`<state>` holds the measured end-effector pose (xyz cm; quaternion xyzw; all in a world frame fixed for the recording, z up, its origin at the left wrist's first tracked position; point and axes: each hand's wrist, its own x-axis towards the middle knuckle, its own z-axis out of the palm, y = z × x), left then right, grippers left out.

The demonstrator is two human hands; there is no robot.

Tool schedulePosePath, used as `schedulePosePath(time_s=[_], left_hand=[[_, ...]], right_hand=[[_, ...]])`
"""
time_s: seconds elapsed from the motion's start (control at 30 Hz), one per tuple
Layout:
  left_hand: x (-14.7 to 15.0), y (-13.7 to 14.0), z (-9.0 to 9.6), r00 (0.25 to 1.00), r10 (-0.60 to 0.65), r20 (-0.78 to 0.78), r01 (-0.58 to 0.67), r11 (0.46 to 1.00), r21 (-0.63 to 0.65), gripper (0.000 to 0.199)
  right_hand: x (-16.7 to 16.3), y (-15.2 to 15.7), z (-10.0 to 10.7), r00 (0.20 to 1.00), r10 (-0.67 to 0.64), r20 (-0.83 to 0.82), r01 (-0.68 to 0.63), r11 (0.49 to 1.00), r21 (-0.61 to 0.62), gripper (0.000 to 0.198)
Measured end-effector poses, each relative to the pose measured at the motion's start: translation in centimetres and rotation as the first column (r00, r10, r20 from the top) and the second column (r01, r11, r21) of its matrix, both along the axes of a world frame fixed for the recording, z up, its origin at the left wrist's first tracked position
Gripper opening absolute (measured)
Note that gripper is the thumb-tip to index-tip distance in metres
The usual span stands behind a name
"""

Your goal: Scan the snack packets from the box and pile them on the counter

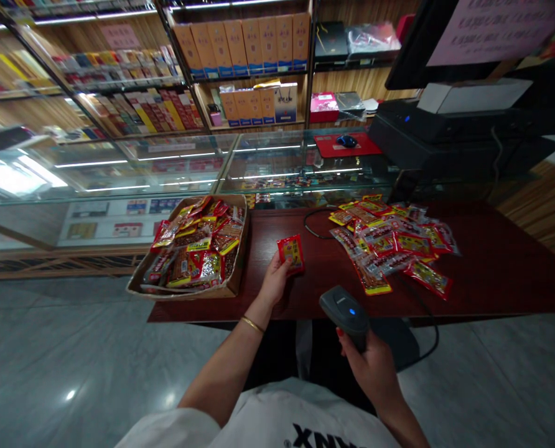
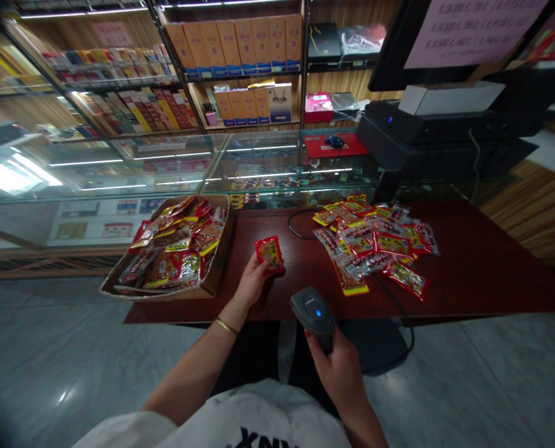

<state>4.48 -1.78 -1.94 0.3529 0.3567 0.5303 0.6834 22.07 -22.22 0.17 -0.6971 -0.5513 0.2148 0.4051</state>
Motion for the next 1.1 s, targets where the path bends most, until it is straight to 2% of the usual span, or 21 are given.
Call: schedulePosePath(time_s=[0.27, 0.5, 0.67, 0.8, 0.9, 0.97, 1.1], left_hand=[[0.1, 0.1, -0.4, 1.0, 0.015, 0.006, -0.015, 1.0, -0.005, 0.056], [-0.1, -0.2, 0.5, 0.999, -0.026, 0.02, 0.026, 0.999, 0.023, 0.049], [-0.3, 0.0, 0.5, 1.0, 0.006, 0.018, -0.005, 0.999, -0.037, 0.044], [-0.3, -0.1, 0.7, 0.997, 0.015, -0.08, -0.015, 1.0, -0.006, 0.035], [0.9, -0.3, 1.6, 0.973, -0.131, -0.189, 0.125, 0.991, -0.041, 0.035], [2.9, -0.4, 2.3, 0.949, -0.269, -0.164, 0.255, 0.961, -0.104, 0.039], [10.1, -0.4, 3.9, 0.876, -0.48, -0.035, 0.466, 0.864, -0.19, 0.029]], right_hand=[[-0.1, 0.1, 0.1, 1.0, -0.003, -0.006, 0.003, 1.0, -0.004, 0.051], [-0.2, 0.3, 0.3, 1.0, -0.015, -0.023, 0.015, 1.0, -0.004, 0.05], [-0.3, 0.3, 0.4, 0.998, -0.023, -0.05, 0.023, 1.0, -0.002, 0.044], [0.0, -0.3, 0.5, 0.994, -0.075, -0.077, 0.075, 0.997, 0.0, 0.04], [0.6, -1.2, 0.5, 0.985, -0.142, -0.098, 0.142, 0.99, -0.007, 0.038], [1.2, -1.9, 0.5, 0.975, -0.189, -0.114, 0.188, 0.982, -0.016, 0.038], [2.4, -3.2, 0.6, 0.95, -0.277, -0.145, 0.277, 0.961, -0.017, 0.044]])
